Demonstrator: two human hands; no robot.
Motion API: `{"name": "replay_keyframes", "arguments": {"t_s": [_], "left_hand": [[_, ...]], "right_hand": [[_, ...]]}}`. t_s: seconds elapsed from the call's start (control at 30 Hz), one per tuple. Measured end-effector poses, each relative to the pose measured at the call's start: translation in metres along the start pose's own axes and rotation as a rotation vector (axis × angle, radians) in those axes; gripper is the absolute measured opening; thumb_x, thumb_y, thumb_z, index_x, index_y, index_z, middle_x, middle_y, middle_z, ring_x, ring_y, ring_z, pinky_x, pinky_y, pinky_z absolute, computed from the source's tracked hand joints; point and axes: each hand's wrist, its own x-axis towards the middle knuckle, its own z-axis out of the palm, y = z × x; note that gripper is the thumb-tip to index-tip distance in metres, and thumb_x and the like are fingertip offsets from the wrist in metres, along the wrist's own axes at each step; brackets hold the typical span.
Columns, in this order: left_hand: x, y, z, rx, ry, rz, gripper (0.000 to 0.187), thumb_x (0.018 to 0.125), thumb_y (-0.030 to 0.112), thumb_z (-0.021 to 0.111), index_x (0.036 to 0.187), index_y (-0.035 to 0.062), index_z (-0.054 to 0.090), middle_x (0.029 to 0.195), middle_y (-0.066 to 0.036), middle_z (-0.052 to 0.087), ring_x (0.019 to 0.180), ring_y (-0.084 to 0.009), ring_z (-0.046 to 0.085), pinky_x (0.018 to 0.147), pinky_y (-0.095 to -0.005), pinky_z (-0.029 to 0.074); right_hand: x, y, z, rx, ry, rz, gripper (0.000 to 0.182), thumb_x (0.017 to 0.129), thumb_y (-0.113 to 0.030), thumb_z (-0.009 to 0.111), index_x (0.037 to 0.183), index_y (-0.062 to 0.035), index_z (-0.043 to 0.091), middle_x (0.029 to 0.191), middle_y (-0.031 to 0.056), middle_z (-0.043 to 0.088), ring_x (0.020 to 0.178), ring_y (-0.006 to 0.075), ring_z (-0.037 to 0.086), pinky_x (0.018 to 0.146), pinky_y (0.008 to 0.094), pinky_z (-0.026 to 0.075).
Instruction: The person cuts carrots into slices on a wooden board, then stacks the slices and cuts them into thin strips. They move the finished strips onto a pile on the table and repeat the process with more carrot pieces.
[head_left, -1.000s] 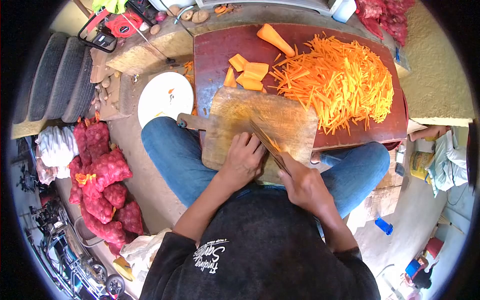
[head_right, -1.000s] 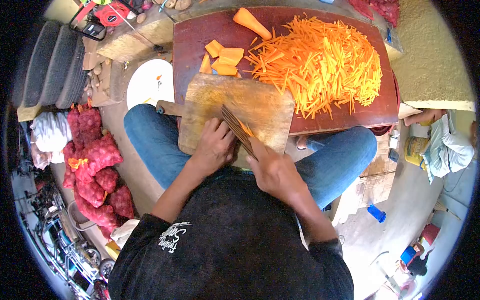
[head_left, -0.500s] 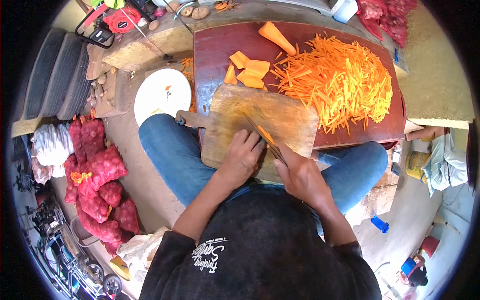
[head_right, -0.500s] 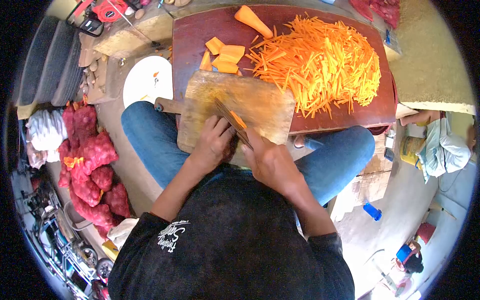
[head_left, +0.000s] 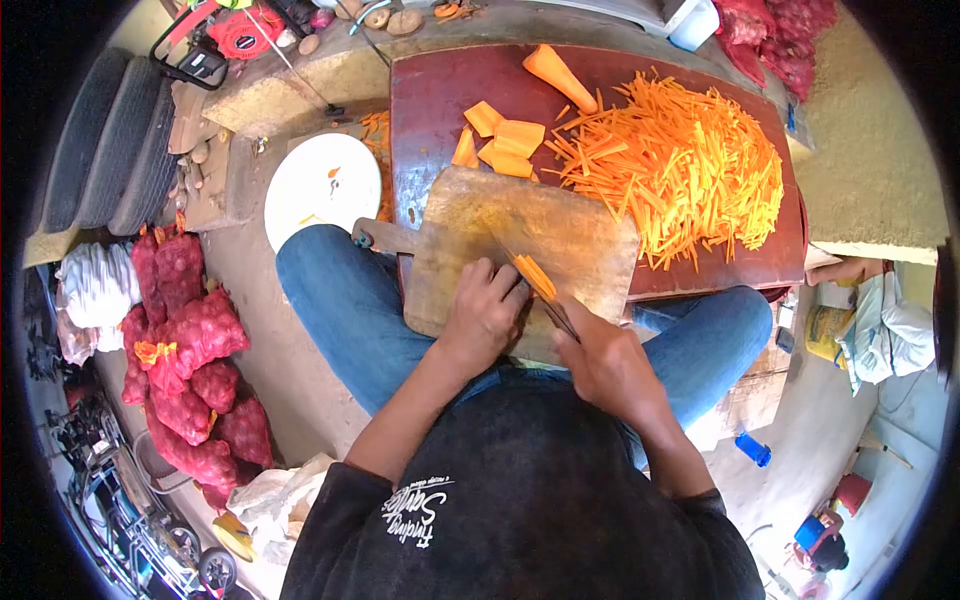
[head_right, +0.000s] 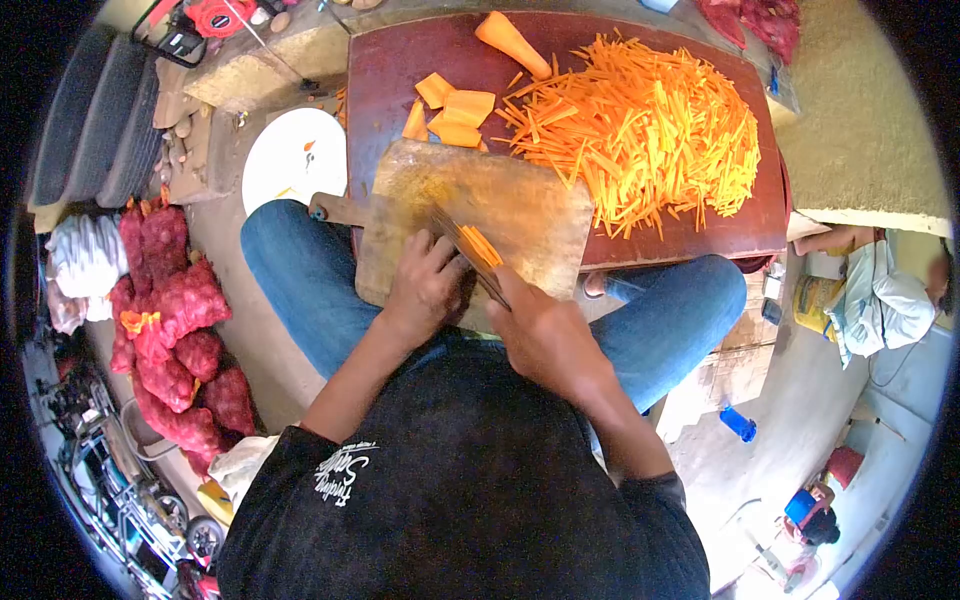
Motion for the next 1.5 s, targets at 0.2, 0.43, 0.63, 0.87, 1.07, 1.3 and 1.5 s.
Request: {"name": "replay_keyframes", "arguments": {"t_s": [0.2,0.43,0.63,0.87,1.07,1.3,1.5], "left_hand": [[-0.001,-0.001,0.003,-0.017,0.008,-0.003,0.027,0.087,0.008,0.081,0.113,0.0012,0.08,0.11,-0.011,0.067,0.098,-0.0331,0.06,0.087,-0.0457,0.051],[-0.003,-0.006,0.0,-0.046,0.013,0.012,0.028,0.087,0.007,0.08,0.115,-0.0004,0.079,0.112,-0.011,0.067,0.1,-0.0338,0.061,0.089,-0.0463,0.052],[-0.003,-0.004,0.002,-0.035,0.013,-0.013,0.026,0.086,0.006,0.078,0.111,-0.0003,0.079,0.11,-0.012,0.067,0.099,-0.0336,0.061,0.088,-0.0459,0.052],[-0.003,-0.003,-0.002,-0.027,0.011,0.033,0.026,0.084,0.004,0.075,0.11,-0.0007,0.078,0.109,-0.013,0.068,0.098,-0.0335,0.061,0.087,-0.046,0.052],[0.0,-0.002,0.0,0.004,0.03,0.04,0.025,0.083,0.005,0.074,0.107,-0.0013,0.077,0.109,-0.012,0.069,0.097,-0.0326,0.061,0.087,-0.0452,0.053],[-0.002,0.001,-0.001,0.039,0.029,0.04,0.025,0.083,0.006,0.071,0.107,-0.0014,0.077,0.107,-0.013,0.068,0.097,-0.0326,0.062,0.087,-0.045,0.054],[-0.002,0.001,0.002,0.054,0.051,0.037,0.023,0.082,0.005,0.073,0.104,-0.0023,0.075,0.104,-0.014,0.066,0.096,-0.0337,0.062,0.086,-0.0454,0.054]], "right_hand": [[-0.011,0.001,0.005,0.019,-0.002,0.072,0.031,0.107,-0.011,0.071,0.135,-0.0011,0.062,0.107,0.0319,0.075,0.102,0.0556,0.073,0.081,0.0575,0.059],[-0.01,0.004,0.004,-0.057,0.04,-0.075,0.037,0.108,-0.015,0.071,0.139,-0.0012,0.057,0.098,0.0287,0.075,0.089,0.0511,0.075,0.071,0.0564,0.06],[-0.001,0.005,0.016,-0.047,0.037,-0.029,0.031,0.108,-0.012,0.071,0.135,-0.0027,0.061,0.101,0.0297,0.074,0.095,0.0529,0.074,0.075,0.0571,0.059],[-0.016,-0.007,-0.001,-0.014,-0.002,-0.003,0.034,0.107,-0.013,0.071,0.138,-0.002,0.061,0.102,0.031,0.075,0.092,0.0548,0.073,0.074,0.0579,0.059],[0.004,0.004,0.016,-0.075,0.019,-0.036,0.038,0.106,-0.011,0.073,0.14,-0.0013,0.061,0.105,0.0296,0.076,0.095,0.0514,0.076,0.075,0.0564,0.06],[-0.015,0.0,0.002,-0.005,0.001,-0.035,0.039,0.106,-0.013,0.071,0.141,-0.0002,0.06,0.105,0.0313,0.075,0.092,0.0549,0.074,0.075,0.0587,0.059],[0.006,0.007,0.02,-0.093,0.031,-0.086,0.039,0.105,-0.014,0.074,0.139,-0.0009,0.059,0.098,0.0291,0.076,0.09,0.0512,0.076,0.073,0.0566,0.06]]}}
